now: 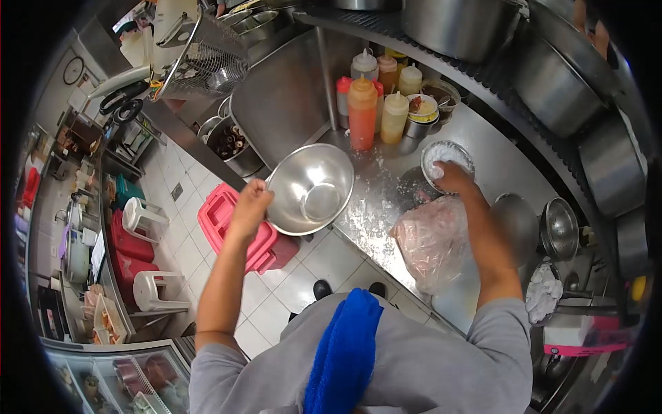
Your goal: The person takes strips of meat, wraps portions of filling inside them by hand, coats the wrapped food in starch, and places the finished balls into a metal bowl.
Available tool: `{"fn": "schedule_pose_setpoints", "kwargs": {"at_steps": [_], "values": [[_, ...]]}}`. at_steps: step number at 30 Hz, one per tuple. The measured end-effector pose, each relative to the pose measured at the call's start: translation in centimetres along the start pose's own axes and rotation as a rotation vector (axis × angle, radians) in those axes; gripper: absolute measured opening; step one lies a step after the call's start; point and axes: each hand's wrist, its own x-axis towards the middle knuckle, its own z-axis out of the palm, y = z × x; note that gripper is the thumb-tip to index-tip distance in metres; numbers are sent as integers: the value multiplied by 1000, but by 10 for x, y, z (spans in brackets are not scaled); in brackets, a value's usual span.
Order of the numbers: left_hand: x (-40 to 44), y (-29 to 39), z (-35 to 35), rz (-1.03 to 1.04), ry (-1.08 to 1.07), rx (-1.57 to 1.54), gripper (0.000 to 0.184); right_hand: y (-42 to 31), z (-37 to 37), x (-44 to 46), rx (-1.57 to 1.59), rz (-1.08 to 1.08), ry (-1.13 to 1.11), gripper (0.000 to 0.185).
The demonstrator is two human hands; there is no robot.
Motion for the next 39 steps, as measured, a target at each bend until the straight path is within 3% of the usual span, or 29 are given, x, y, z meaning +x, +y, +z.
{"fn": "schedule_pose_setpoints", "kwargs": {"at_steps": [3, 4, 5, 9, 11, 12, 14, 18, 21, 22, 25, 27, 28, 30, 32, 35, 36, 38, 39], "values": [[16, -72, 6, -49, 130, -20, 16, 11, 22, 8, -81, -27, -5, 50], [26, -97, 6, -30, 183, 22, 18, 9, 23, 12, -191, 84, 36, 51], [29, -103, 8, -36, 186, 18, 18, 7, 23, 14, -302, 198, 79, 52], [39, -120, 29, -107, 239, -104, 19, -15, -9, 0, -264, 229, 91, 56], [45, -130, 37, -158, 252, -171, 20, 0, -17, 7, 189, 38, 73, 61], [46, -131, 42, -156, 223, -179, 20, 9, -14, 9, 180, 65, 83, 61], [45, -132, 51, -168, 242, -360, 21, 23, 5, 8, 29, -155, 98, 63], [36, -133, 57, -185, 170, -415, 19, 5, 16, 4, -31, -62, -24, 55], [25, -136, 52, -220, 114, -365, 21, -4, 17, 11, -285, 317, 114, 45], [20, -134, 50, -232, 99, -356, 22, -7, 9, 10, -283, 319, 110, 45], [4, -125, 46, -278, 107, -339, 24, -7, -13, 15, -199, 298, -37, 56], [-2, -129, 40, -285, 104, -343, 24, 1, -24, 17, 123, 145, -69, 65], [-6, -132, 37, -292, 101, -348, 24, 0, -21, 13, 122, 148, -72, 65], [-12, -137, 31, -309, 80, -348, 24, 2, -11, 5, -179, -4, 3, 70], [-18, -142, 28, -321, 61, -348, 24, 6, 3, 7, -131, -62, -61, 69], [-26, -144, 26, -337, 61, -382, 23, 2, 12, 4, -240, 52, 30, 47], [-27, -147, 24, -343, 48, -368, 22, 6, 15, 10, -241, 47, 27, 47], [-31, -153, 20, -353, 33, -350, 22, 15, 22, 21, -429, 310, 128, 41], [-33, -154, 19, -365, 24, -332, 22, 12, 16, 18, -428, 313, 130, 46]]}}
